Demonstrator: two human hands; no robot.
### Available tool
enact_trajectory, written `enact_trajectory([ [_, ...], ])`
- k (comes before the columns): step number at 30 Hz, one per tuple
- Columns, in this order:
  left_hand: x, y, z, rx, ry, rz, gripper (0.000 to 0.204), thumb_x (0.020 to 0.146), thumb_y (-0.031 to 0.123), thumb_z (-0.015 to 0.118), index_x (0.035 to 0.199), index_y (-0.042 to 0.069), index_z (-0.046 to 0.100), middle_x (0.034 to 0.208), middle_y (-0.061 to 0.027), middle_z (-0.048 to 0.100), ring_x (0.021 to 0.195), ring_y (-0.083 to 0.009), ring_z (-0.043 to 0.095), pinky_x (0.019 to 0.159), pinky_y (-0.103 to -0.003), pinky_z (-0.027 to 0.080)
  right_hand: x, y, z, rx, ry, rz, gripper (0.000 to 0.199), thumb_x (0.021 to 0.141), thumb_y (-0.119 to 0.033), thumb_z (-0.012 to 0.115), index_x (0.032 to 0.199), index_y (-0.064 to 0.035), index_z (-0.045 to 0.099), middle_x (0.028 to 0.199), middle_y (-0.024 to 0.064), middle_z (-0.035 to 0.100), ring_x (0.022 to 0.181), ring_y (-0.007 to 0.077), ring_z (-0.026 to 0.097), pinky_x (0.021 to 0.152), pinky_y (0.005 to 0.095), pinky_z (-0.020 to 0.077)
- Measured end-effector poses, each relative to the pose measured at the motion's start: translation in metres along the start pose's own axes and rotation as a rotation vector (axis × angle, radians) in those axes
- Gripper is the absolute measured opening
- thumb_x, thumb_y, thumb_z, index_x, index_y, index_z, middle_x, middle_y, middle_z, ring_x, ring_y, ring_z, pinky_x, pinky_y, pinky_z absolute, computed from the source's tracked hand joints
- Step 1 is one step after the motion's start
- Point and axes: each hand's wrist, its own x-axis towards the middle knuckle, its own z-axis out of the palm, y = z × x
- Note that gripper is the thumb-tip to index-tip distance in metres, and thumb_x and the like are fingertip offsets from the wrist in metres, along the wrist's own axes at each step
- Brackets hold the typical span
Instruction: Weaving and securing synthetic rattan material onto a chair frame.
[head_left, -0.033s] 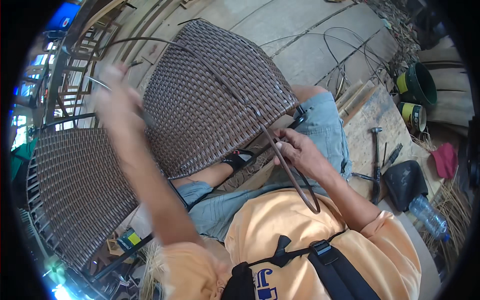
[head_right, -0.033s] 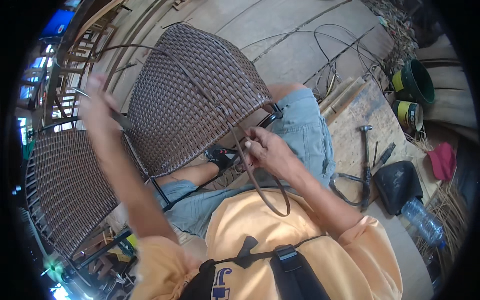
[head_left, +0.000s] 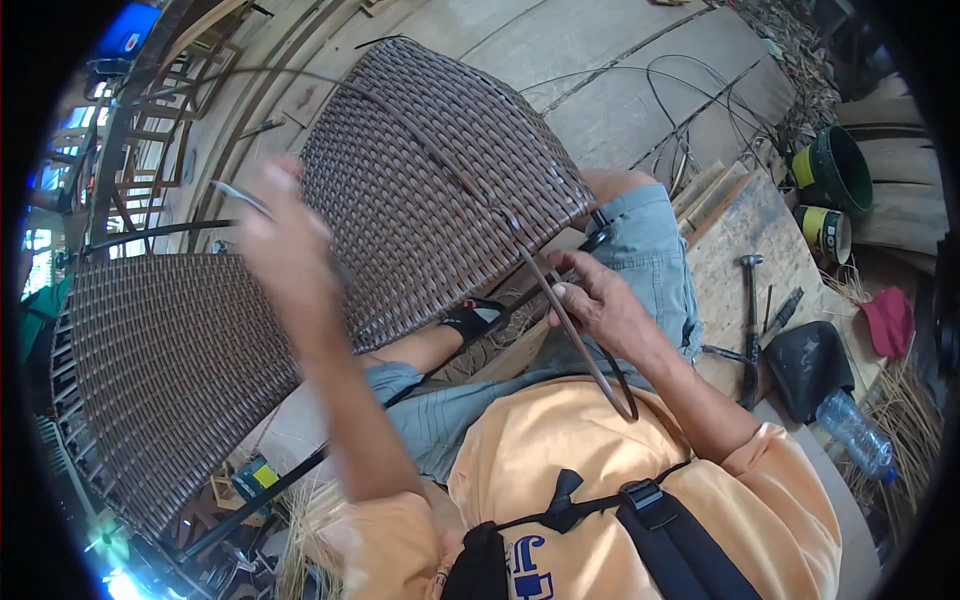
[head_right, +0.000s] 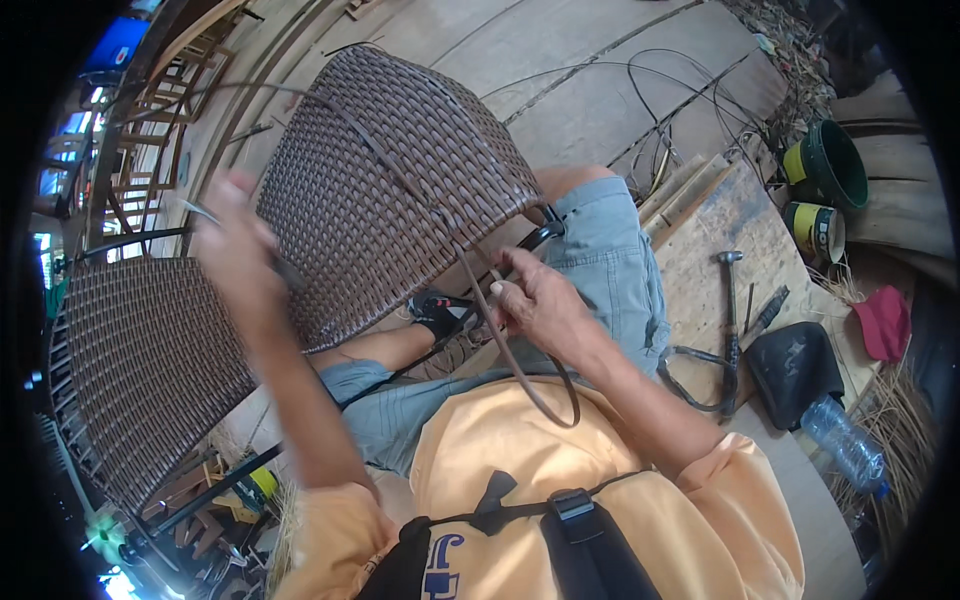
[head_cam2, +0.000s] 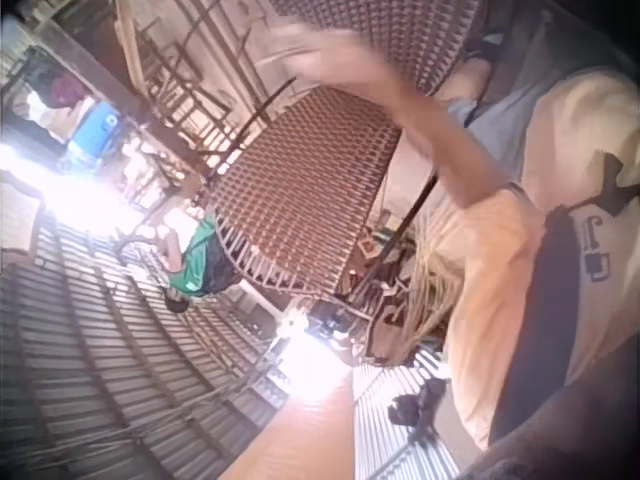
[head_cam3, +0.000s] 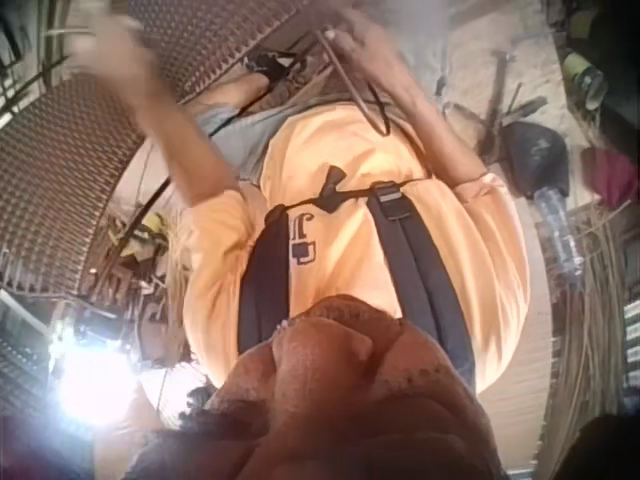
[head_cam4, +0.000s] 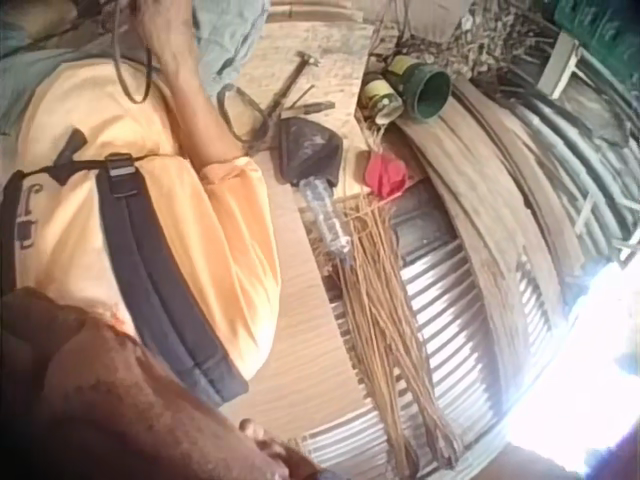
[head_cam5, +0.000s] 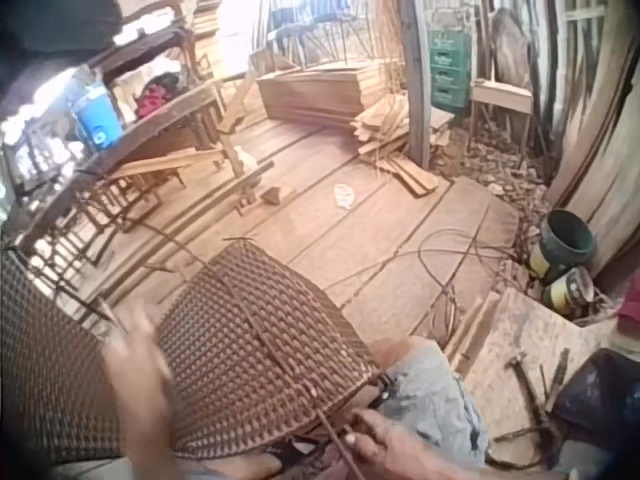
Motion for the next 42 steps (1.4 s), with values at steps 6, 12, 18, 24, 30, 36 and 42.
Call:
enact_trajectory([
  [6, -0.161, -0.075, 0.010, 0.177, -0.146, 0.319, 0.030, 0.081, 0.000, 0.055, 0.111, 0.000, 0.055, 0.119, -0.0193, 0.048, 0.111, -0.0338, 0.049, 0.094, -0.036, 0.042, -0.012, -0.003, 0.005, 0.096, -0.163, -0.296, 0.023, 0.091, -0.008, 0.043, 0.110, 0.0004, 0.053, 0.091, 0.0065, 0.062, 0.083, 0.0111, 0.059, 0.077, 0.0251, 0.0461],
  [12, -0.151, -0.094, 0.022, 0.174, -0.130, 0.423, 0.039, 0.078, 0.002, 0.061, 0.116, 0.003, 0.054, 0.121, -0.0186, 0.047, 0.113, -0.0334, 0.048, 0.094, -0.037, 0.041, 0.003, 0.017, 0.001, -0.105, -0.165, -0.691, 0.022, 0.085, -0.005, 0.052, 0.107, -0.0019, 0.055, 0.097, 0.0085, 0.060, 0.091, 0.0196, 0.057, 0.078, 0.0290, 0.0459],
  [18, -0.145, -0.090, 0.021, 0.226, -0.137, 0.403, 0.035, 0.081, 0.004, 0.059, 0.115, 0.003, 0.054, 0.121, -0.0160, 0.049, 0.109, -0.0312, 0.051, 0.090, -0.037, 0.044, 0.016, 0.010, -0.004, -0.460, 0.047, -1.018, 0.018, 0.082, -0.010, 0.058, 0.100, -0.0075, 0.059, 0.101, 0.0107, 0.053, 0.102, 0.0268, 0.051, 0.086, 0.0347, 0.0423],
  [24, -0.108, -0.089, 0.012, 0.244, -0.136, 0.381, 0.032, 0.086, 0.003, 0.053, 0.118, 0.004, 0.054, 0.127, -0.0117, 0.044, 0.085, -0.0156, 0.059, 0.057, -0.024, 0.052, 0.033, -0.015, 0.019, -0.061, 0.011, -0.903, 0.022, 0.093, -0.016, 0.045, 0.092, 0.0021, 0.059, 0.088, 0.0082, 0.061, 0.092, 0.0153, 0.054, 0.087, 0.0303, 0.0409],
  [30, -0.064, -0.067, 0.007, 0.171, -0.162, 0.321, 0.032, 0.089, 0.012, 0.051, 0.119, 0.003, 0.053, 0.125, -0.0139, 0.046, 0.076, -0.0161, 0.059, 0.054, -0.023, 0.052, 0.073, -0.021, 0.031, 0.508, -0.205, -0.753, 0.024, 0.094, -0.021, 0.045, 0.092, 0.0015, 0.054, 0.069, 0.0038, 0.050, 0.068, 0.0130, 0.048, 0.072, 0.0281, 0.0414],
  [36, -0.032, -0.062, -0.003, 0.131, -0.207, 0.240, 0.033, 0.088, 0.013, 0.052, 0.120, 0.006, 0.052, 0.126, -0.0129, 0.045, 0.081, -0.0169, 0.059, 0.056, -0.024, 0.053, 0.088, -0.046, 0.046, 0.646, -0.227, -0.701, 0.025, 0.093, -0.023, 0.047, 0.093, 0.0015, 0.052, 0.062, -0.0005, 0.040, 0.064, 0.0125, 0.044, 0.069, 0.0288, 0.0408],
  [42, -0.042, -0.065, -0.004, 0.443, -0.049, 0.512, 0.032, 0.086, 0.009, 0.053, 0.117, 0.004, 0.053, 0.124, -0.0151, 0.045, 0.095, -0.0235, 0.056, 0.066, -0.029, 0.052, 0.082, -0.050, 0.042, 0.688, -0.210, -0.726, 0.026, 0.094, -0.025, 0.046, 0.092, 0.0007, 0.052, 0.061, -0.0010, 0.038, 0.061, 0.0111, 0.042, 0.067, 0.0281, 0.0407],
])
